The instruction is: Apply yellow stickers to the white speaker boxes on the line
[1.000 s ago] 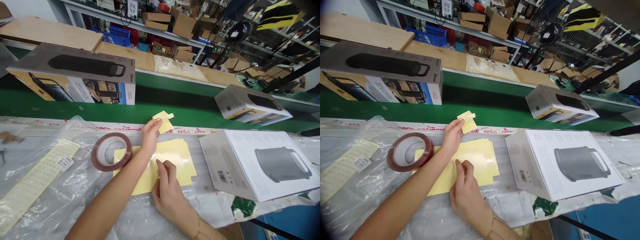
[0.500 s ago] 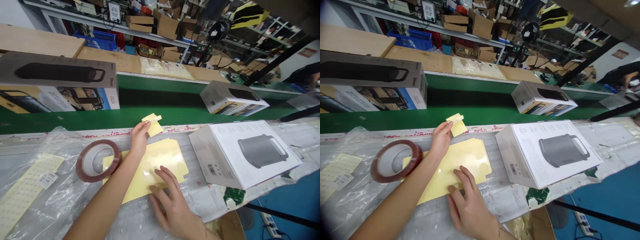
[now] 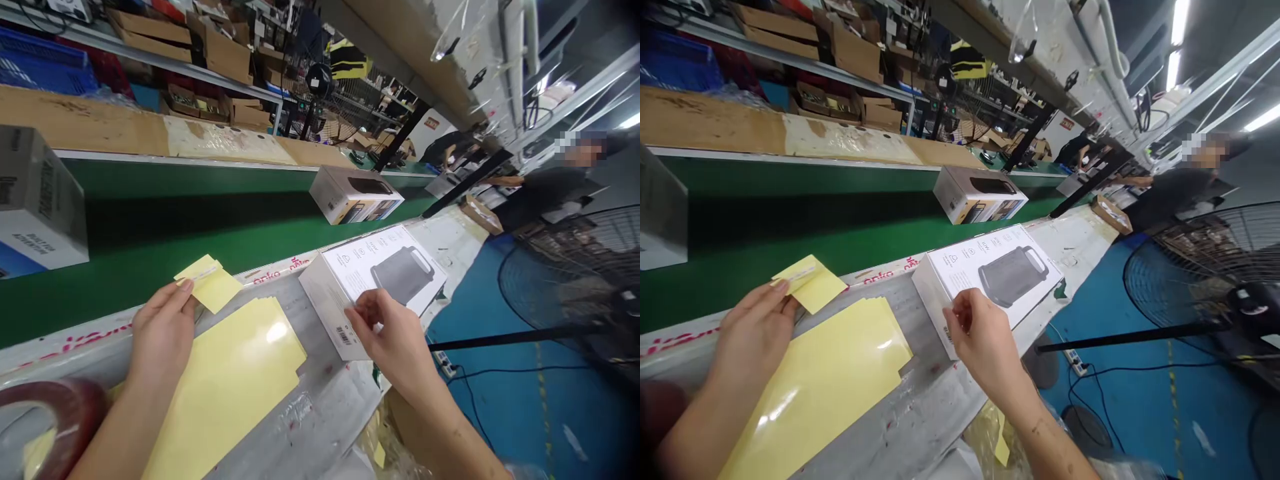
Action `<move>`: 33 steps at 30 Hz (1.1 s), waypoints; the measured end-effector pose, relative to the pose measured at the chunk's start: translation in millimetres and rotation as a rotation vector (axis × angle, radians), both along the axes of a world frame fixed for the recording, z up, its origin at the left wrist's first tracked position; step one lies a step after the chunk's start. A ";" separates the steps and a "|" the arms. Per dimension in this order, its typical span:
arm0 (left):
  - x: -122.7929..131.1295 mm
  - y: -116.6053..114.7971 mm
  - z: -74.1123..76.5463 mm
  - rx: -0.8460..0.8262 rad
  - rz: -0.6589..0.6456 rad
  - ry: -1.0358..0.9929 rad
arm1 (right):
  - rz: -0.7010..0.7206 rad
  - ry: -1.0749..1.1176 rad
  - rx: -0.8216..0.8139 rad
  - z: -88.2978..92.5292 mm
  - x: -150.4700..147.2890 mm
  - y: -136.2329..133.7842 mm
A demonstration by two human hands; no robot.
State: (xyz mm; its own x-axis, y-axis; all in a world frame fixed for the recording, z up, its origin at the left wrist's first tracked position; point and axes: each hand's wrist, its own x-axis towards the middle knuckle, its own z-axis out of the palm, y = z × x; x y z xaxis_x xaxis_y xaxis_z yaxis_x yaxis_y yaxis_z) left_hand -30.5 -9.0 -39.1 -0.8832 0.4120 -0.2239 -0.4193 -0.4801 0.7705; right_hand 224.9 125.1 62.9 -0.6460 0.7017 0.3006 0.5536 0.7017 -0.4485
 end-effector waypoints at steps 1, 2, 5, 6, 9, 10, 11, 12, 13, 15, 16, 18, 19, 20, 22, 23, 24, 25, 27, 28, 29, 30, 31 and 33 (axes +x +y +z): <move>0.1 -0.5 0.1 -0.006 -0.001 0.002 | -0.008 -0.056 0.084 -2.4 -2.5 2.4; 0.0 -1.0 0.3 -0.009 -0.002 -0.001 | -0.012 -0.115 0.166 -4.3 -4.1 3.7; -0.6 -2.7 0.8 0.005 0.002 -0.011 | -0.020 -0.260 0.377 -6.9 -4.3 7.2; -0.8 -3.3 0.8 0.009 0.004 -0.014 | -0.022 -0.288 0.424 -7.0 -3.4 9.6; -1.0 -4.3 0.1 0.011 0.005 -0.020 | -0.004 -0.282 0.394 -6.8 -0.3 22.3; -1.0 -4.3 -0.2 0.010 0.001 -0.019 | 0.005 -0.265 0.315 -6.8 0.5 27.5; -1.0 -4.1 -0.6 0.009 -0.004 -0.017 | 0.010 -0.243 0.225 -7.0 1.2 32.4; -1.0 -3.9 -0.8 0.007 -0.009 -0.015 | 0.010 -0.225 0.142 -7.4 1.6 36.8; -0.9 -3.6 -1.0 0.006 -0.014 -0.012 | 0.008 -0.214 0.084 -7.9 1.7 40.3; -0.7 -3.2 -0.9 0.004 -0.018 -0.008 | 0.003 -0.199 0.054 -9.2 1.6 44.7; -0.5 -3.0 -0.7 0.001 -0.017 -0.005 | 0.002 -0.183 0.064 -9.9 1.4 45.6; 0.4 -3.0 0.2 -0.007 -0.009 0.003 | -0.013 -0.149 0.080 -11.5 1.1 45.5; 1.0 -3.1 0.7 -0.007 -0.009 0.007 | -0.029 -0.137 0.089 -12.4 1.1 45.0; 1.6 -3.3 1.2 -0.003 -0.012 0.009 | -0.046 -0.134 0.097 -13.5 1.3 44.4; 2.5 -3.7 1.6 0.009 -0.027 0.011 | -0.070 -0.156 0.115 -16.1 2.7 44.0; 2.6 -4.0 1.6 0.012 -0.036 0.010 | -0.081 -0.178 0.140 -17.6 4.0 44.6; 2.6 -4.3 1.4 0.011 -0.044 0.008 | -0.095 -0.203 0.172 -18.8 5.4 46.0; 2.5 -4.7 1.1 0.005 -0.048 0.006 | -0.113 -0.236 0.200 -19.4 7.0 47.9; 2.3 -5.7 0.5 -0.005 -0.057 0.002 | -0.156 -0.314 0.243 -18.3 9.5 50.7; 2.2 -6.2 0.1 -0.006 -0.061 -0.001 | -0.185 -0.330 0.273 -16.6 9.9 49.7; 2.2 -6.6 -0.2 -0.005 -0.063 -0.006 | -0.207 -0.304 0.322 -14.8 9.6 45.7; 2.2 -6.9 -0.5 -0.002 -0.064 -0.010 | -0.209 -0.232 0.388 -13.7 8.5 38.0; 2.3 -6.9 -0.7 0.001 -0.066 -0.016 | -0.172 -0.123 0.460 -14.2 6.3 26.6; 2.2 -6.1 -1.0 0.004 -0.072 -0.030 | 0.034 0.091 0.491 -23.8 -0.6 -4.1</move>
